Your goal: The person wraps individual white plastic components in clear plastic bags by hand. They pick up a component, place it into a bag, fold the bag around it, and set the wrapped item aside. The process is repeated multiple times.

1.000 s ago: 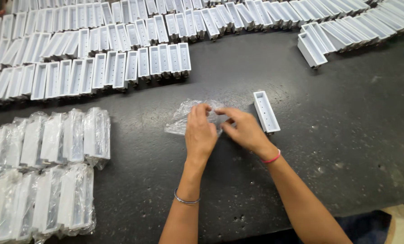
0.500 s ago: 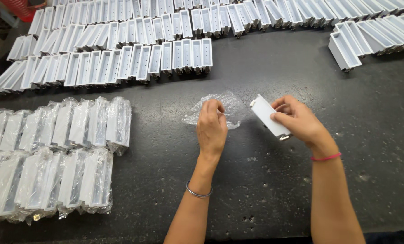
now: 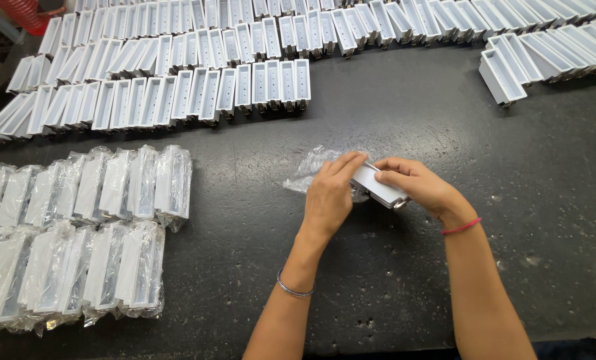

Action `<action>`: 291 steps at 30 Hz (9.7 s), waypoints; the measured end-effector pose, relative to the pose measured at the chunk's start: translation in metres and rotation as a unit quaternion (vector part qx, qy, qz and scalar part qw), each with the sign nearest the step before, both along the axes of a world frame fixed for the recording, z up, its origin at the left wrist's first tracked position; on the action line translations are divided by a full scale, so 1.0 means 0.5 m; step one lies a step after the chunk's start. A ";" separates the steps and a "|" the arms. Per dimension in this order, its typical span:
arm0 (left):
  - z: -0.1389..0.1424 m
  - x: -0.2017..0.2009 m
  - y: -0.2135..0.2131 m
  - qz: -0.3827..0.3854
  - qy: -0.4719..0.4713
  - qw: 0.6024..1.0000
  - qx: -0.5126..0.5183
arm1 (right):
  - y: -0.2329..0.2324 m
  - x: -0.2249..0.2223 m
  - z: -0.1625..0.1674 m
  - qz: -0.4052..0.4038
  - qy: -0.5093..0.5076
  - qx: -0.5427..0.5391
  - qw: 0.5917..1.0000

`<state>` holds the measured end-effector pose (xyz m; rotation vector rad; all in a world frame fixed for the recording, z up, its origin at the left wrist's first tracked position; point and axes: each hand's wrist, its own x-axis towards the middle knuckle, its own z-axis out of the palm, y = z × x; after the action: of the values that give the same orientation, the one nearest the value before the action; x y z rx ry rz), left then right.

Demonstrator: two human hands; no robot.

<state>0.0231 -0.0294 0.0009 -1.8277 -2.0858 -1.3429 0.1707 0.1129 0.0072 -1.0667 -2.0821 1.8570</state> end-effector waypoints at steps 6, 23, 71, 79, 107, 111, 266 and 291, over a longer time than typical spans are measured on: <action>0.015 0.021 -0.010 -0.055 -0.065 0.996 -0.013 | 0.007 -0.005 -0.026 0.014 0.123 -0.104 0.987; 0.027 0.023 -0.018 -0.111 -0.118 0.985 -0.056 | 0.034 -0.004 -0.072 -0.027 0.239 -0.218 0.946; -0.017 -0.081 -0.008 0.039 -0.342 0.936 0.073 | 0.011 0.012 -0.018 -0.011 0.050 0.125 0.991; -0.022 -0.064 -0.002 0.044 -0.254 0.965 0.040 | 0.016 0.011 -0.015 0.004 0.046 0.051 0.998; -0.070 -0.015 0.027 -0.011 0.013 0.996 -0.091 | 0.073 0.022 -0.105 -0.173 -0.019 0.245 0.954; -0.070 -0.009 0.029 -0.006 0.018 0.995 -0.095 | 0.056 0.010 -0.099 -0.205 -0.041 0.404 0.890; 0.031 -0.037 -0.012 0.025 -0.315 0.945 0.084 | -0.035 -0.052 -0.064 0.035 0.230 -0.153 0.960; 0.016 0.010 0.004 0.111 -0.348 0.918 -0.152 | -0.061 -0.004 0.036 -0.143 0.184 0.218 0.948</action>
<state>0.0279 -0.0274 0.0090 -1.2148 -2.8770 -1.8823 0.1689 0.0825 0.0252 -0.7848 -1.8716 1.2605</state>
